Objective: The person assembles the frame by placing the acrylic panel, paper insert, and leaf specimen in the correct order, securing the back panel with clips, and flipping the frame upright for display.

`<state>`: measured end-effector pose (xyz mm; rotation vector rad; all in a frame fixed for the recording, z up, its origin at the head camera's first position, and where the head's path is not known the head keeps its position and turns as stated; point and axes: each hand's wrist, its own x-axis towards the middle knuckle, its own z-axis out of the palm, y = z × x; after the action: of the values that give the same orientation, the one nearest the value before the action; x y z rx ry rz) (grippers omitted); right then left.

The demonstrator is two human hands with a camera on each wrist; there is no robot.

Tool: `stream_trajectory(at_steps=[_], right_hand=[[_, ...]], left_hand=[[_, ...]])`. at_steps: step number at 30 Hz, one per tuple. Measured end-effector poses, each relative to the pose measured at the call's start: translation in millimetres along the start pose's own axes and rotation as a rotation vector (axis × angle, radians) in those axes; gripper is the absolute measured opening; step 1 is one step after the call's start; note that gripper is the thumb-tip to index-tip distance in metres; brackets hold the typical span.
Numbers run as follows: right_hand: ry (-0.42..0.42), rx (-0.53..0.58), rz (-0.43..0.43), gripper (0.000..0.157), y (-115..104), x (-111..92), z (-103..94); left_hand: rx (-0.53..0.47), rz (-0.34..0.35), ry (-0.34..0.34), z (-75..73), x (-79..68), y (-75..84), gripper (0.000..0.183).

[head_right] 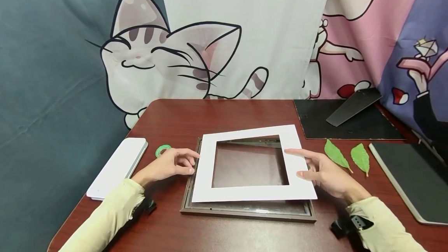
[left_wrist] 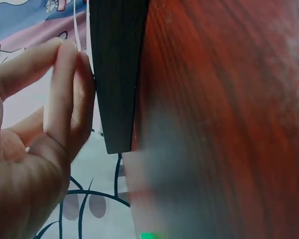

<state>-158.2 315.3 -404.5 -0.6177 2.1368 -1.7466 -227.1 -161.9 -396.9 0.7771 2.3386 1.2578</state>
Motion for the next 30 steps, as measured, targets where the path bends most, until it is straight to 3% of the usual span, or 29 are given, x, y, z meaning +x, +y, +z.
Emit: stream_trajectory(at_steps=[6,16,22,25,30], right_hand=[[-0.021,0.095,0.067,0.061,4,-4,3.4],[-0.060,0.114,0.103,0.060,-3,-4,8.0],[0.005,-0.173,0.126,0.057,-7,-1,15.3],[-0.012,-0.280,0.120,0.058,-10,1,18.3],[-0.025,-0.442,0.041,0.054,-12,5,21.4]], left_hand=[[0.029,-0.003,0.042,0.1,-1.1,-2.5,0.044],[0.111,0.018,0.053,3.4,-3.8,-3.2,0.046],[0.098,0.016,0.035,3.3,-5.7,-3.8,0.041],[0.112,0.007,0.029,3.4,-6.1,-4.6,0.039],[0.127,-0.025,0.035,5.9,-6.7,-5.0,0.039]])
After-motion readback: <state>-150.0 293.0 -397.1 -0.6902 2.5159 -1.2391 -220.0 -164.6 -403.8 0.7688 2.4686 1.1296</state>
